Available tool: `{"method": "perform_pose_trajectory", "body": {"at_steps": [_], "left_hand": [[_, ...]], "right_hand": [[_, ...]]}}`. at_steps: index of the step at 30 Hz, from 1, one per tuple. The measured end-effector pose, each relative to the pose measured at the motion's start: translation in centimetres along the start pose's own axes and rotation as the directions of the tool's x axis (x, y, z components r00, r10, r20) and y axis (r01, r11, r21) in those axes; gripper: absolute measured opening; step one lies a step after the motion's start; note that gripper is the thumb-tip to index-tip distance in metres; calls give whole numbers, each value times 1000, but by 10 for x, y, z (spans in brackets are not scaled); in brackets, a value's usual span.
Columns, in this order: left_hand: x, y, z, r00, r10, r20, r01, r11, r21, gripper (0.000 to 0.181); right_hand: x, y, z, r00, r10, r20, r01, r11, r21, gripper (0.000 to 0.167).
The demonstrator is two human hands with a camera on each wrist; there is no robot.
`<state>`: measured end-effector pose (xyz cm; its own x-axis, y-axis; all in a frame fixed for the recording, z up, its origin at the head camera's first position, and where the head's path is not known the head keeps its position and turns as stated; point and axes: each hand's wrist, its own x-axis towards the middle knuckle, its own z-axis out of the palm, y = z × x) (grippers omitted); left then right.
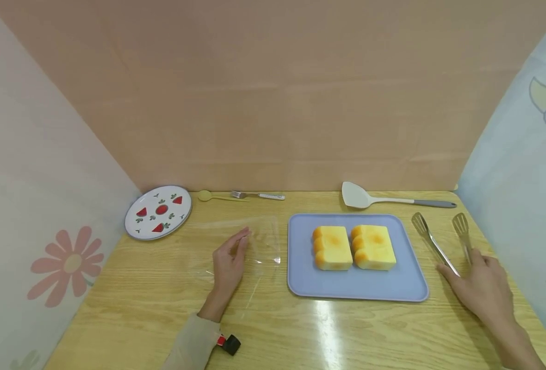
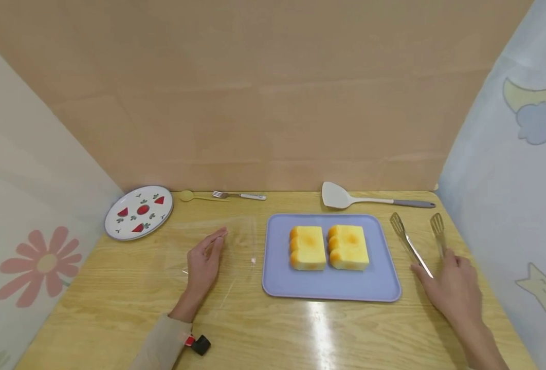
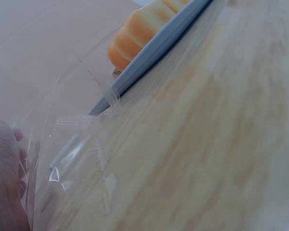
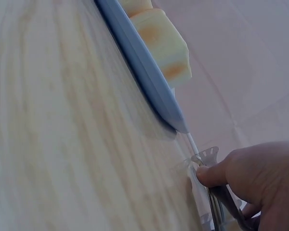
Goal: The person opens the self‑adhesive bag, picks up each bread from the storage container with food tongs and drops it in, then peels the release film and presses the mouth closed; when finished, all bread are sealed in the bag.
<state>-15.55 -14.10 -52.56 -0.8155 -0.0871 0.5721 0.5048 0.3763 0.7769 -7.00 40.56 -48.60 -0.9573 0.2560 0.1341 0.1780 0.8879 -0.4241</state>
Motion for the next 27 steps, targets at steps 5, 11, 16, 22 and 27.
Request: {"method": "perform_pose_trajectory", "body": {"at_steps": [5, 11, 16, 22, 27], "left_hand": [[-1, 0, 0, 1000, -19, -1, 19, 1000, -7, 17], [-1, 2, -1, 999, -38, 4, 38, 999, -20, 18], [0, 3, 0, 1000, -27, 1, 27, 1000, -12, 17], [0, 2, 0, 1000, -30, 2, 30, 999, -16, 17], [0, 1, 0, 1000, -28, 0, 28, 1000, -13, 17]], "right_hand": [[-1, 2, -1, 1000, 11, 10, -11, 1000, 5, 81], [-3, 0, -2, 1000, 6, -3, -6, 1000, 9, 81], [-4, -1, -3, 1000, 21, 8, -22, 999, 35, 83], [-1, 0, -4, 998, 56, 34, -58, 997, 60, 81], [1, -3, -4, 993, 111, 29, -113, 989, 98, 93]]}}
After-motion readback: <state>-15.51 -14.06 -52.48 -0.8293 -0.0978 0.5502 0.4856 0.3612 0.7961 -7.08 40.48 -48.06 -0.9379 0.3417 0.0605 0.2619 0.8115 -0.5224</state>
